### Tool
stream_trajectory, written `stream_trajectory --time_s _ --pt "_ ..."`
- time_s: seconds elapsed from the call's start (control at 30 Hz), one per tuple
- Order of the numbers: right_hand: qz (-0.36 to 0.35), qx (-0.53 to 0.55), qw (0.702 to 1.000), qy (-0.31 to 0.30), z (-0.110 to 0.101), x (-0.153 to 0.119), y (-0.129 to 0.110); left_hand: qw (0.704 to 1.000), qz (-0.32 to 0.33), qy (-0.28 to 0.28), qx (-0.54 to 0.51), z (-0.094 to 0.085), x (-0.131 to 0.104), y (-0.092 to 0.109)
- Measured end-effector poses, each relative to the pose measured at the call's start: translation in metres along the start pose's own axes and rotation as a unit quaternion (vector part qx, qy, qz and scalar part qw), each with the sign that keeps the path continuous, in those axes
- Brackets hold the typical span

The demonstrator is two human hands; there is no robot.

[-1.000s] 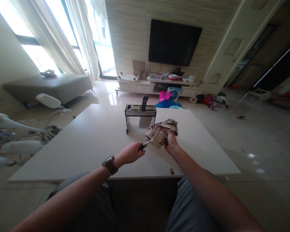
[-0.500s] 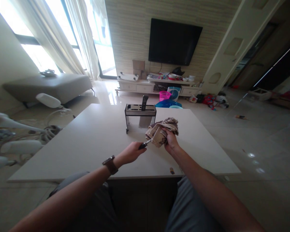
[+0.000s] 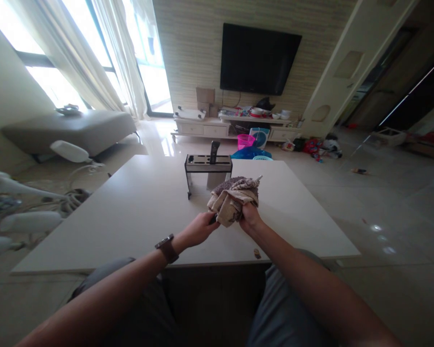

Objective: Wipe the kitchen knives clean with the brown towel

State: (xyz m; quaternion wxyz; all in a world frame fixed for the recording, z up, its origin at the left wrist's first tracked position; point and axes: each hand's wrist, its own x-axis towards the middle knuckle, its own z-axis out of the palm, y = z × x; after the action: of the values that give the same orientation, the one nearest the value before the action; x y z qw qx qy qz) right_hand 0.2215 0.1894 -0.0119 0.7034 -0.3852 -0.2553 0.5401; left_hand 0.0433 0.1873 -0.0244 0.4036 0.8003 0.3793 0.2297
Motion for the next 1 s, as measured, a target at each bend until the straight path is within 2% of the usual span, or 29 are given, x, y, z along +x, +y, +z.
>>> stream_trajectory --time_s 0.13,0.3,0.43,0.53,0.67,0.8,1.0 --pt "-0.026 0.022 0.999 0.008 -0.009 0.018 -0.02 1.0 -0.017 -0.006 0.017 -0.005 -0.001 0.005" --pt "-0.06 0.018 0.998 0.019 -0.034 0.046 -0.053 0.999 -0.032 -0.029 -0.004 -0.007 -0.003 0.011" --pt "-0.065 0.007 0.996 0.053 -0.045 0.054 -0.063 0.997 -0.053 -0.041 -0.039 -0.008 -0.004 0.013" --pt "-0.077 0.01 0.995 0.061 -0.042 0.051 -0.061 0.993 -0.072 -0.044 -0.087 -0.006 -0.004 0.012" --pt "-0.061 0.006 0.996 0.061 -0.032 0.041 -0.056 0.978 -0.092 -0.042 -0.182 0.0 -0.004 0.009" --pt "-0.048 -0.035 0.998 0.014 -0.02 0.025 -0.046 0.963 -0.091 -0.017 -0.253 0.003 0.0 0.005" --pt "-0.025 -0.106 0.992 -0.062 0.0 -0.007 -0.019 0.953 -0.085 0.006 -0.291 0.003 0.001 0.004"
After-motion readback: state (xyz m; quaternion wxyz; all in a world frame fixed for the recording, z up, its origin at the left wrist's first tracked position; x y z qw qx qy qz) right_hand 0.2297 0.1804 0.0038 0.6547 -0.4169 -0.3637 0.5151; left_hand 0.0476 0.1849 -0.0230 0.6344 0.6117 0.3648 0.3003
